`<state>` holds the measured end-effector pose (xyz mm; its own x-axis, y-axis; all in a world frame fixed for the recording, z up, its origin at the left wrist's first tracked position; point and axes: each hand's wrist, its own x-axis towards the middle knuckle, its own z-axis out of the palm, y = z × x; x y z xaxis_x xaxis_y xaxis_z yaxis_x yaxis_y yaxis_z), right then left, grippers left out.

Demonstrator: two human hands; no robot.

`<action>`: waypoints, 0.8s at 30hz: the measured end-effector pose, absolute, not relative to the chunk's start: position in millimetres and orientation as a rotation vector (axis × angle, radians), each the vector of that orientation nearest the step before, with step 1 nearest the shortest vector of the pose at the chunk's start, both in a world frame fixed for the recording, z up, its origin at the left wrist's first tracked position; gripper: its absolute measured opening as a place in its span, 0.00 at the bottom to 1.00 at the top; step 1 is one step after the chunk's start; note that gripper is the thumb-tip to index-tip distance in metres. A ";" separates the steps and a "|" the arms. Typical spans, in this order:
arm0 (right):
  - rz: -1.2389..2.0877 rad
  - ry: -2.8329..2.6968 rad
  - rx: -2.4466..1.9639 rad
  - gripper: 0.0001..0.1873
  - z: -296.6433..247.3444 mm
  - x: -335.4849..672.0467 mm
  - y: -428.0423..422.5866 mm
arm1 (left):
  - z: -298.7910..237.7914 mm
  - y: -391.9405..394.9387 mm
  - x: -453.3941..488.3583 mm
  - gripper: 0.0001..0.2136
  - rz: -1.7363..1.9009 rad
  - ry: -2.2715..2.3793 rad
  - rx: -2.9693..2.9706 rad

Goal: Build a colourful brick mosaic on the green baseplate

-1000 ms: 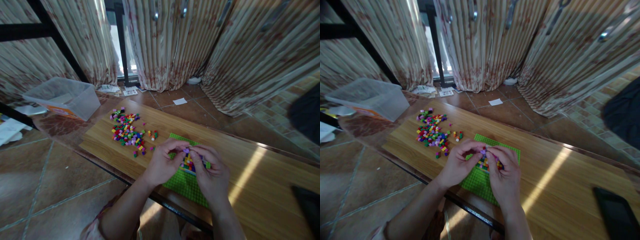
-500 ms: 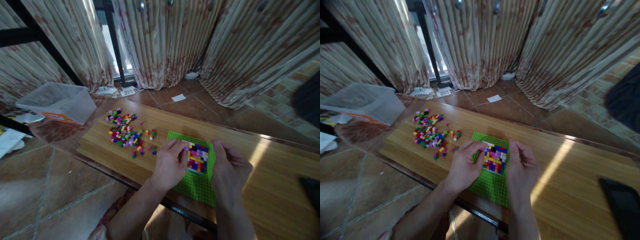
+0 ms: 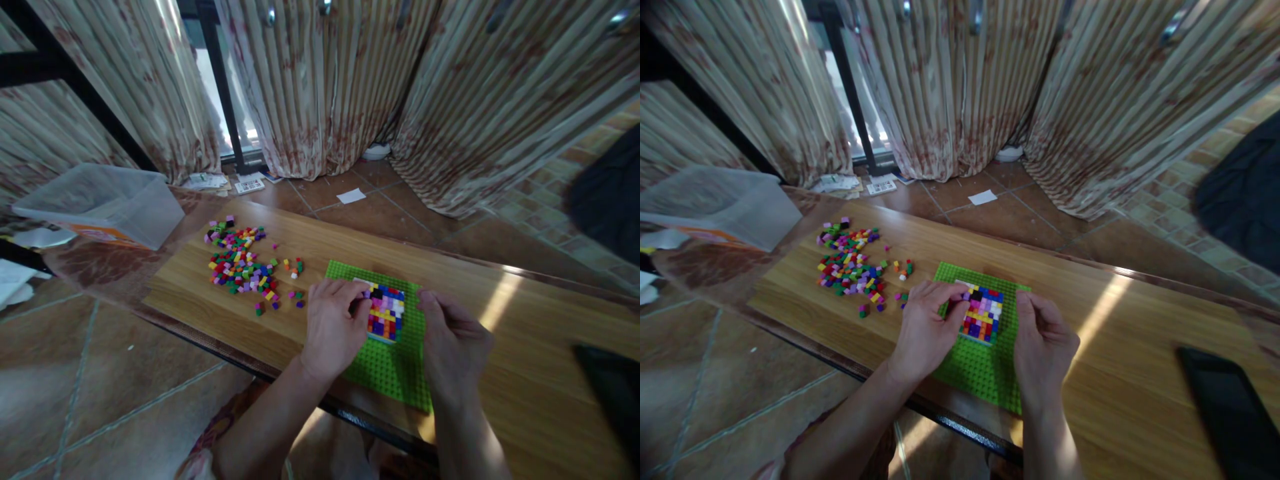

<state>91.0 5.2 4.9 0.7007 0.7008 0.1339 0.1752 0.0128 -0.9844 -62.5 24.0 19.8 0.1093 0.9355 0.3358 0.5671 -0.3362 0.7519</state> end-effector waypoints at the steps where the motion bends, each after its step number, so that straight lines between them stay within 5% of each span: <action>1: 0.480 -0.756 -1.545 0.14 4.0 91.2 5.2 | 20.2 24.8 -63.1 0.07 1.113 1.440 1.949; 13: 0.425 -1.030 -1.592 0.13 -1.9 87.4 -5.0 | 25.8 25.6 -72.2 0.14 1.125 1.357 1.968; 24: -0.004 -1.810 -1.544 0.19 6.2 72.2 -10.9 | 18.1 21.3 -69.3 0.16 1.185 1.364 2.121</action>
